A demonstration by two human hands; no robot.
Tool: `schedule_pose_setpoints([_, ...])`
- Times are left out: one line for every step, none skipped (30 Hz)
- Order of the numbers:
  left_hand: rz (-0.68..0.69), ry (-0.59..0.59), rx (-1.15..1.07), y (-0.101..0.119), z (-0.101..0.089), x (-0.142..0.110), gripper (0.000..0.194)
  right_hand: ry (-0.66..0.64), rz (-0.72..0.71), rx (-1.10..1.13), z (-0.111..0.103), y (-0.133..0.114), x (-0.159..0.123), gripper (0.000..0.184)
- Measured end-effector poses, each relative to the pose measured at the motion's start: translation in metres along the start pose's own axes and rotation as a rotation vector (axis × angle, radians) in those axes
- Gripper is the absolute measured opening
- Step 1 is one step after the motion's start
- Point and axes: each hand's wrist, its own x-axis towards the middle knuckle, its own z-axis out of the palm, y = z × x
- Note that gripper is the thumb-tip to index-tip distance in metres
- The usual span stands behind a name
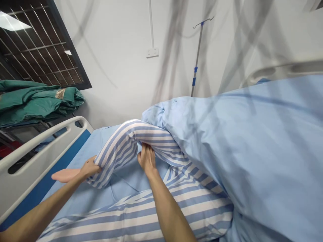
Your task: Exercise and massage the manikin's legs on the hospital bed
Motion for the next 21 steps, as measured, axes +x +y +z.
schedule_pose_setpoints([0.000, 0.005, -0.055, 0.010, 0.013, 0.001, 0.045, 0.038, -0.003, -0.002, -0.001, 0.002, 0.002, 0.054])
schedule_pose_setpoints([-0.011, 0.011, -0.098, 0.020, 0.025, 0.002, 0.044, 0.067, -0.012, -0.006, -0.002, 0.004, 0.004, 0.056])
schedule_pose_setpoints([-0.028, 0.017, -0.130, 0.027, 0.035, 0.003, 0.042, 0.082, -0.023, -0.012, -0.002, 0.006, 0.005, 0.057])
schedule_pose_setpoints([-0.045, 0.023, -0.155, 0.032, 0.044, 0.003, 0.040, 0.087, -0.032, -0.019, -0.002, 0.007, 0.007, 0.058])
schedule_pose_setpoints([-0.056, 0.028, -0.173, 0.035, 0.051, 0.003, 0.040, 0.083, -0.038, -0.025, -0.002, 0.007, 0.008, 0.059])
schedule_pose_setpoints([-0.060, 0.035, -0.187, 0.037, 0.055, 0.002, 0.040, 0.075, -0.041, -0.028, -0.001, 0.007, 0.008, 0.059])
schedule_pose_setpoints([-0.058, 0.038, -0.196, 0.036, 0.058, 0.002, 0.040, 0.068, -0.042, -0.027, -0.001, 0.007, 0.009, 0.059])
schedule_pose_setpoints([-0.051, 0.038, -0.201, 0.035, 0.059, 0.002, 0.040, 0.067, -0.039, -0.024, 0.000, 0.007, 0.009, 0.059])
schedule_pose_setpoints([-0.047, 0.035, -0.200, 0.033, 0.059, 0.002, 0.040, 0.071, -0.037, -0.017, 0.001, 0.007, 0.009, 0.059])
schedule_pose_setpoints([-0.043, 0.033, -0.195, 0.032, 0.058, 0.003, 0.040, 0.076, -0.039, -0.008, 0.002, 0.007, 0.009, 0.059])
schedule_pose_setpoints([-0.039, 0.029, -0.185, 0.030, 0.056, 0.003, 0.040, 0.080, -0.042, 0.000, 0.002, 0.007, 0.009, 0.059])
schedule_pose_setpoints([-0.036, 0.024, -0.173, 0.029, 0.053, 0.003, 0.040, 0.082, -0.048, 0.006, 0.002, 0.008, 0.009, 0.059])
schedule_pose_setpoints([-0.033, 0.020, -0.162, 0.028, 0.050, 0.003, 0.042, 0.084, -0.055, 0.011, 0.002, 0.009, 0.008, 0.059])
schedule_pose_setpoints([-0.028, 0.015, -0.151, 0.027, 0.046, 0.004, 0.043, 0.085, -0.060, 0.012, 0.002, 0.009, 0.008, 0.058])
schedule_pose_setpoints([-0.020, 0.010, -0.138, 0.025, 0.040, 0.003, 0.044, 0.085, -0.063, 0.011, 0.001, 0.009, 0.007, 0.057])
schedule_pose_setpoints([-0.008, 0.008, -0.124, 0.023, 0.034, 0.003, 0.046, 0.085, -0.063, 0.007, 0.001, 0.010, 0.007, 0.057])
schedule_pose_setpoints([0.008, 0.007, -0.105, 0.019, 0.026, 0.003, 0.048, 0.082, -0.060, 0.001, 0.001, 0.009, 0.006, 0.057])
schedule_pose_setpoints([0.027, 0.009, -0.080, 0.016, 0.017, 0.002, 0.048, 0.077, -0.056, -0.006, 0.001, 0.009, 0.006, 0.057])
schedule_pose_setpoints([0.044, 0.010, -0.049, 0.011, 0.007, 0.002, 0.049, 0.067, -0.053, -0.012, 0.001, 0.009, 0.005, 0.057])
schedule_pose_setpoints([0.055, 0.009, -0.010, 0.006, -0.005, 0.001, 0.049, 0.054, -0.052, -0.017, 0.001, 0.008, 0.004, 0.058])
schedule_pose_setpoints([0.059, 0.006, 0.035, 0.001, -0.017, 0.000, 0.048, 0.040, -0.051, -0.021, 0.001, 0.008, 0.004, 0.058])
